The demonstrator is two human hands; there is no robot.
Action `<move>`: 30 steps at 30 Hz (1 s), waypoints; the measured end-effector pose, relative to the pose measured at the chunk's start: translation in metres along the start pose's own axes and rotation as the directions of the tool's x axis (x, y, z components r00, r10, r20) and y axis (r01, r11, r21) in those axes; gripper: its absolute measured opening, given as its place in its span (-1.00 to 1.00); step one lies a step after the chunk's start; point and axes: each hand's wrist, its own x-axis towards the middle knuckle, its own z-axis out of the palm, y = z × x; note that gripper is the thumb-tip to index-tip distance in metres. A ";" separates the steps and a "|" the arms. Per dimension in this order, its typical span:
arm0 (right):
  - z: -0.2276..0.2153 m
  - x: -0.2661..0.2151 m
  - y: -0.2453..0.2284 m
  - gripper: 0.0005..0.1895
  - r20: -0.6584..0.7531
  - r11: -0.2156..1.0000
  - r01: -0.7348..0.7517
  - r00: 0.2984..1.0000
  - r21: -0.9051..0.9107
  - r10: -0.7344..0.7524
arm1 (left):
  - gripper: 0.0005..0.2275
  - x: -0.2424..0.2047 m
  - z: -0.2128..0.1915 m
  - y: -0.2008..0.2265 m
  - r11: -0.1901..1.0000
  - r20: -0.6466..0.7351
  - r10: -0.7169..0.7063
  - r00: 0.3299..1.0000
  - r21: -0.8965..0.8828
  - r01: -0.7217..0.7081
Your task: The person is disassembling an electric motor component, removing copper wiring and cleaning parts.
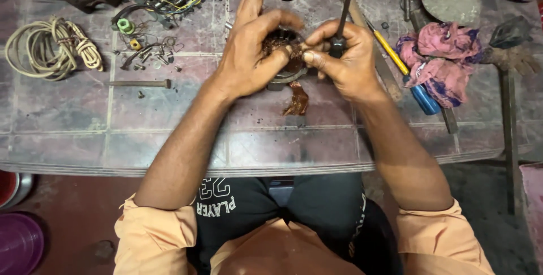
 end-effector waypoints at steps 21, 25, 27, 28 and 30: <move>0.001 0.002 -0.032 -0.75 0.177 0.713 0.418 0.904 -0.562 -0.390 | -0.56 0.009 -0.021 0.020 0.984 0.121 0.176 0.977 0.005 -0.178; 0.003 0.004 -0.038 -0.72 0.220 0.663 0.477 0.873 -0.577 -0.436 | -0.54 0.008 -0.021 0.020 0.984 0.100 0.174 0.980 0.018 -0.177; 0.004 0.003 -0.039 -0.69 0.241 0.642 0.484 0.869 -0.595 -0.432 | -0.48 0.008 -0.020 0.022 0.986 0.097 0.165 0.981 0.017 -0.168; 0.004 0.003 -0.038 -0.69 0.242 0.642 0.484 0.869 -0.595 -0.431 | -0.48 0.007 -0.020 0.021 0.986 0.096 0.164 0.982 0.016 -0.166; 0.004 0.003 -0.037 -0.64 0.194 0.663 0.458 0.879 -0.592 -0.435 | -0.48 0.007 -0.020 0.019 0.985 0.094 0.169 0.981 0.024 -0.172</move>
